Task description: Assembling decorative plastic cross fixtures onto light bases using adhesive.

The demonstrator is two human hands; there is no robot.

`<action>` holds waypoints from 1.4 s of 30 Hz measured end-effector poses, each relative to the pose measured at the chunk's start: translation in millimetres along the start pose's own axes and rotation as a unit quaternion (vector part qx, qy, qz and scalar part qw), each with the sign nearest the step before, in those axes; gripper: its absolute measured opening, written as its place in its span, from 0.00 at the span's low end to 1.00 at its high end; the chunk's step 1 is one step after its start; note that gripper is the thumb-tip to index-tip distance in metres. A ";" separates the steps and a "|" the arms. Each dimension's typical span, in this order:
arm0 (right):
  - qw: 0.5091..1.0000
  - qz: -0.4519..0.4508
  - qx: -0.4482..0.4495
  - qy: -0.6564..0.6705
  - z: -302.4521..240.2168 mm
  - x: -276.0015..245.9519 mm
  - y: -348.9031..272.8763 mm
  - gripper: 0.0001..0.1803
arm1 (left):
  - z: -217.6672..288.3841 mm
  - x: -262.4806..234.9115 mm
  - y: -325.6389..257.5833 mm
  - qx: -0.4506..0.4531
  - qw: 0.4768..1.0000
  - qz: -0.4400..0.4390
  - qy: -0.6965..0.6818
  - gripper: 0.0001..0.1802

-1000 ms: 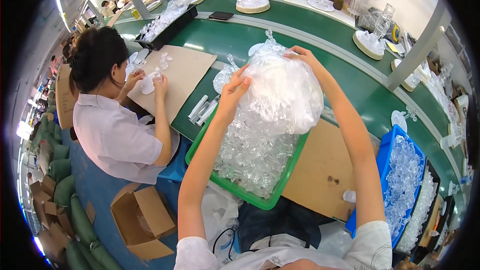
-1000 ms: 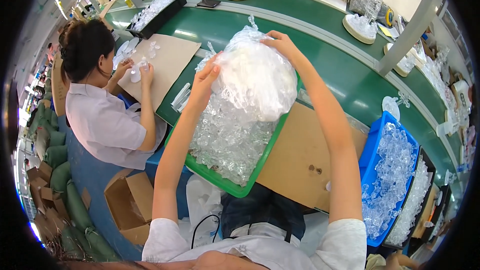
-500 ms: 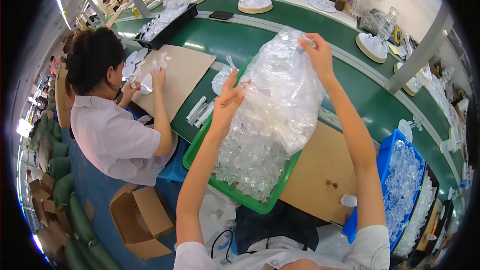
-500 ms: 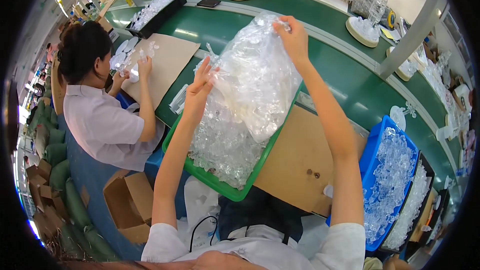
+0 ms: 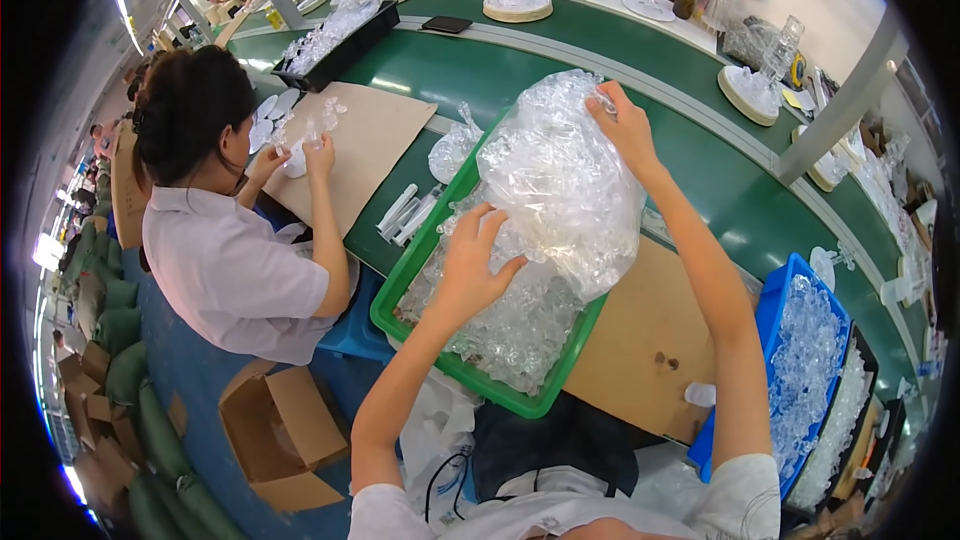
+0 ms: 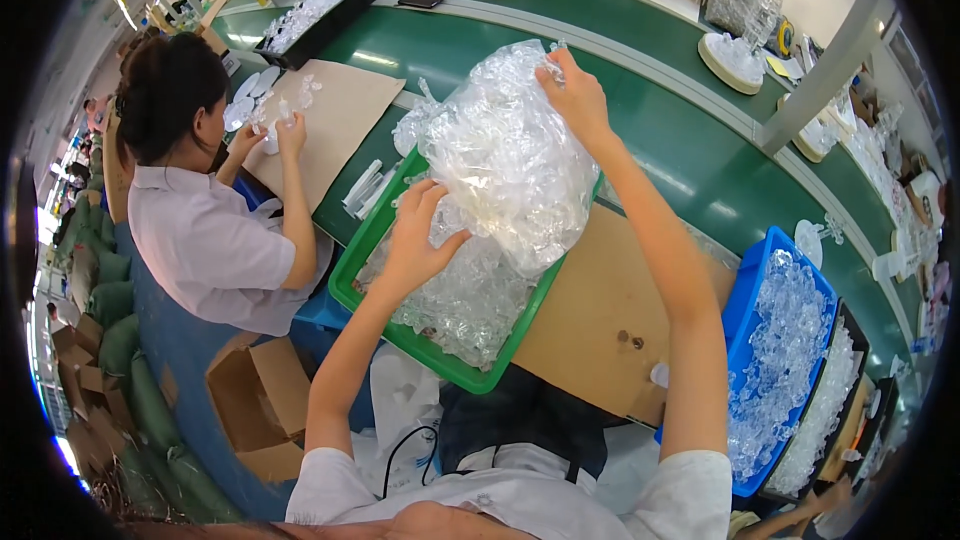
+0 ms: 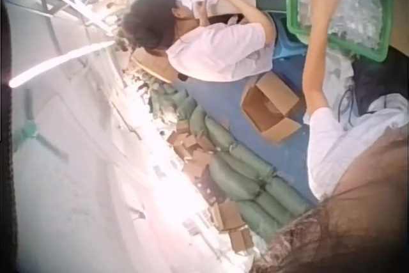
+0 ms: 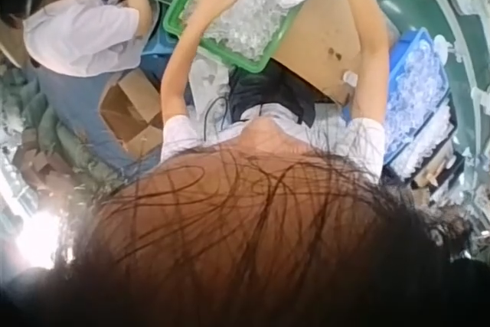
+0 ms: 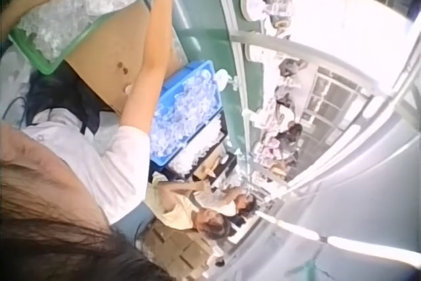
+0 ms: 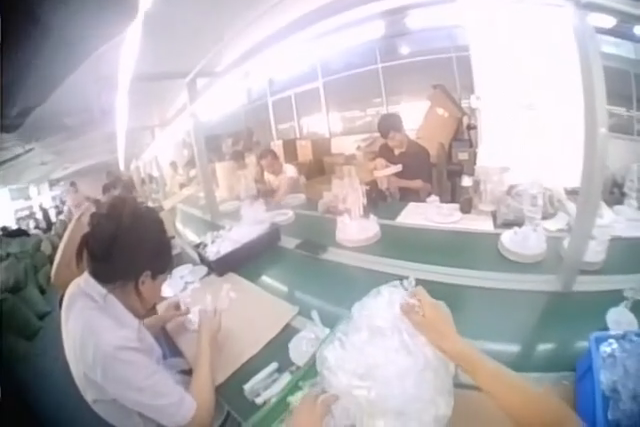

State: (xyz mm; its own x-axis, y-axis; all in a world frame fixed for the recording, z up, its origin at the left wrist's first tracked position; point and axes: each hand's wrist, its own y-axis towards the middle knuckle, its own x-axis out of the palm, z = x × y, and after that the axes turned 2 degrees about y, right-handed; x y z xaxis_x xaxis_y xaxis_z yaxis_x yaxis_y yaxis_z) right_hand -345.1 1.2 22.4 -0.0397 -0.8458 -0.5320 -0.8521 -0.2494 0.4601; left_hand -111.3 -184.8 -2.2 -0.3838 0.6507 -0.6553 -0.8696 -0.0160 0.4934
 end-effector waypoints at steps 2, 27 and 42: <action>1.000 0.015 -0.017 -0.017 -1.7 1.8 -2.5 0.19 | -3.9 9.0 -1.9 0.030 0.998 0.041 0.043 0.26; 0.972 0.012 0.146 -0.186 145.0 -40.2 5.5 0.41 | 19.4 -22.6 -81.3 -0.079 0.976 -0.009 0.204 0.22; 0.972 -0.229 0.032 -0.044 98.1 -190.3 -133.0 0.10 | 140.2 16.2 -134.9 -0.344 0.785 -0.139 -0.496 0.18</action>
State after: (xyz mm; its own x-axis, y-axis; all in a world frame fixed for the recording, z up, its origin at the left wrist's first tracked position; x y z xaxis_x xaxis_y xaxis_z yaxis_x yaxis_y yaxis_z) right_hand -275.4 241.6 -7.3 0.3090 -0.6088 -0.7307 -0.8214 -0.5581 0.1177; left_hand 43.4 -65.6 0.9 -0.0152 0.9671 0.2540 -0.9698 0.0476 -0.2393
